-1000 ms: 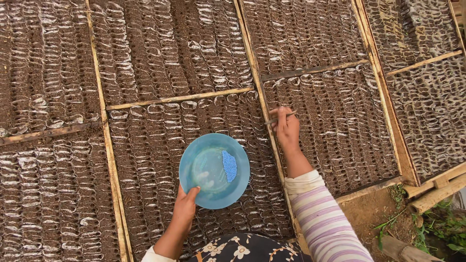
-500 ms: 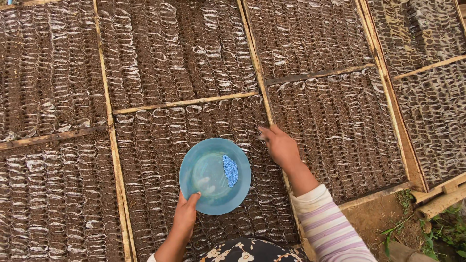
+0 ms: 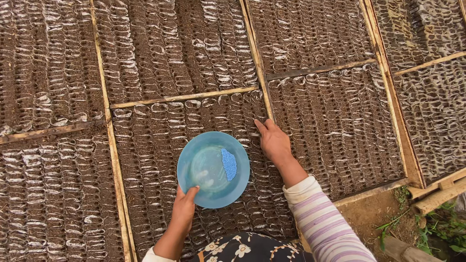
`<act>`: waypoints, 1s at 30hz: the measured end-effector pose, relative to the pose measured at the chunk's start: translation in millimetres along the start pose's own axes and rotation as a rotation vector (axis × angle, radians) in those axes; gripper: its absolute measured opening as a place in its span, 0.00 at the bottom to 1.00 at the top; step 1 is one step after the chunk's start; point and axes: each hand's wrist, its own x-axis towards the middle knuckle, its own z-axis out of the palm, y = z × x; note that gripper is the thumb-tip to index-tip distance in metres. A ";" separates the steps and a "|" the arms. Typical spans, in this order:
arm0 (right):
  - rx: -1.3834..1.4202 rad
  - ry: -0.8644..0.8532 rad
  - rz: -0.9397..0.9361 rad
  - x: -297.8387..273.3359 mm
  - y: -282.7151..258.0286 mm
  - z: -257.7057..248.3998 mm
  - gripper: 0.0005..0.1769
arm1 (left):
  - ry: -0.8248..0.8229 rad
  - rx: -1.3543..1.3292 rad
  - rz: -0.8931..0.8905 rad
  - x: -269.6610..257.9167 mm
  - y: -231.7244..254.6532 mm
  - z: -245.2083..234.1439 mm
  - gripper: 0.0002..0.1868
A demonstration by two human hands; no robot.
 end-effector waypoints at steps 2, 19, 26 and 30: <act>-0.003 0.013 -0.014 1.5 2.3 4.7 0.30 | 0.002 -0.014 0.017 4.9 -7.4 -2.4 0.34; 0.146 0.135 -0.074 0.5 8.4 5.9 0.23 | 0.016 0.066 -0.016 -8.3 7.2 3.1 0.35; 0.852 0.197 0.167 -3.8 13.0 -19.2 0.04 | 0.006 0.049 0.007 -5.4 3.4 2.8 0.35; 1.465 0.246 0.159 -0.6 27.1 -8.5 0.18 | -0.014 0.027 0.029 -4.8 1.9 2.0 0.35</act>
